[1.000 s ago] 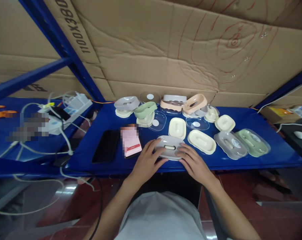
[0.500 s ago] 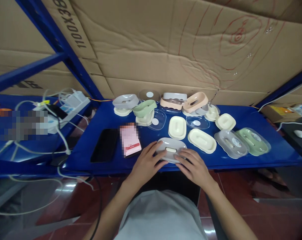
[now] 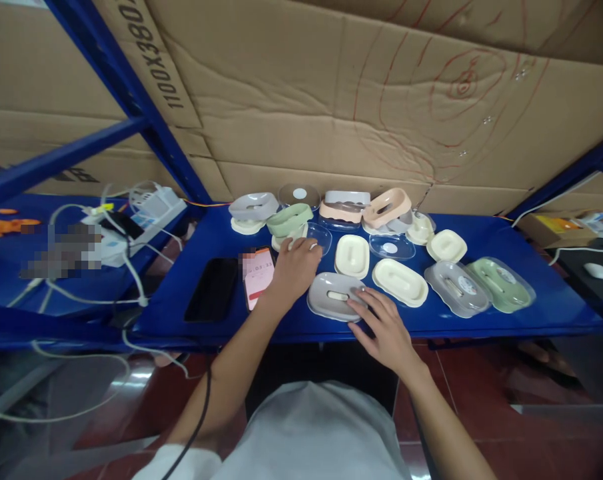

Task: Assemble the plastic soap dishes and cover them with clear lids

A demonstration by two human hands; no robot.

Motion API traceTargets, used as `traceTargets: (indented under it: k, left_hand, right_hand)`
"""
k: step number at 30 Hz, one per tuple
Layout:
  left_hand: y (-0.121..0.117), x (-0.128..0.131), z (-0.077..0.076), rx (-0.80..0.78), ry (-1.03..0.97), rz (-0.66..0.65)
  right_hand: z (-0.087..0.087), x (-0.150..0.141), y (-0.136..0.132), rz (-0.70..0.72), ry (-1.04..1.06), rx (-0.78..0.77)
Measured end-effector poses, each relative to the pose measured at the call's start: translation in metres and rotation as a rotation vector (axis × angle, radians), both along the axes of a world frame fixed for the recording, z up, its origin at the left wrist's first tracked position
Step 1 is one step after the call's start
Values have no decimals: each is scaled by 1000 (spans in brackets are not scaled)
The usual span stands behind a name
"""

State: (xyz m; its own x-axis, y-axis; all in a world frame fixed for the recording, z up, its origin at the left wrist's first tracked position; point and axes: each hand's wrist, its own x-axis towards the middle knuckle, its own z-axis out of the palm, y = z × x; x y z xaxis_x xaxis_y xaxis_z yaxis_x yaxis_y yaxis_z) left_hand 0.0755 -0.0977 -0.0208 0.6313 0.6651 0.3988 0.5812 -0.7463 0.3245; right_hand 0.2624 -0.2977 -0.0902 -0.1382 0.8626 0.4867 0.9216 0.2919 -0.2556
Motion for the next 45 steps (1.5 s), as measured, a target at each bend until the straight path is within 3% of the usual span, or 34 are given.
traceTargets:
  k: [3, 7, 10, 12, 14, 17, 20, 23, 28, 35, 39, 42, 45]
  left_hand:
    - [-16, -14, 10, -163, -239, -70]
    - [-52, -36, 20, -752, -668, -280]
    - [-66, -39, 15, -1065, -737, -331]
    - [-68, -37, 6, -1132, -725, -294]
    - [-67, -35, -3, -1011, -702, -200]
    - [-67, -40, -15, -547, -564, -69]
    - [-70, -52, -29, -302, -306, -131]
    - [-72, -60, -45, -316, -170, -199]
    - [-67, -61, -61, -267, -173, -194]
    - [-65, -62, -72, -173, -216, -173]
    - [-66, -62, -68, -190, -228, -204]
    - [-69, -62, -58, -259, -233, -234]
    - [-72, -63, -52, -296, -262, -212]
  right_hand:
    - [-1, 2, -2, -44, 72, 75]
    - [10, 8, 0, -77, 40, 293]
    - [26, 14, 5, -17, -61, 296]
    - [35, 16, 9, 59, -86, 206]
    - [40, 15, 13, 90, -45, 124]
    - [37, 8, 16, 9, 96, 56]
    - [29, 0, 17, -64, 166, -26]
    - [23, -5, 18, -64, 130, -94]
    - [21, -5, 18, 6, 50, -100]
    - [18, 4, 21, 109, 6, -126]
    - [13, 3, 21, 143, 53, -78]
    - [17, 9, 9, 94, 70, 17]
    - [33, 53, -12, -162, 48, 161]
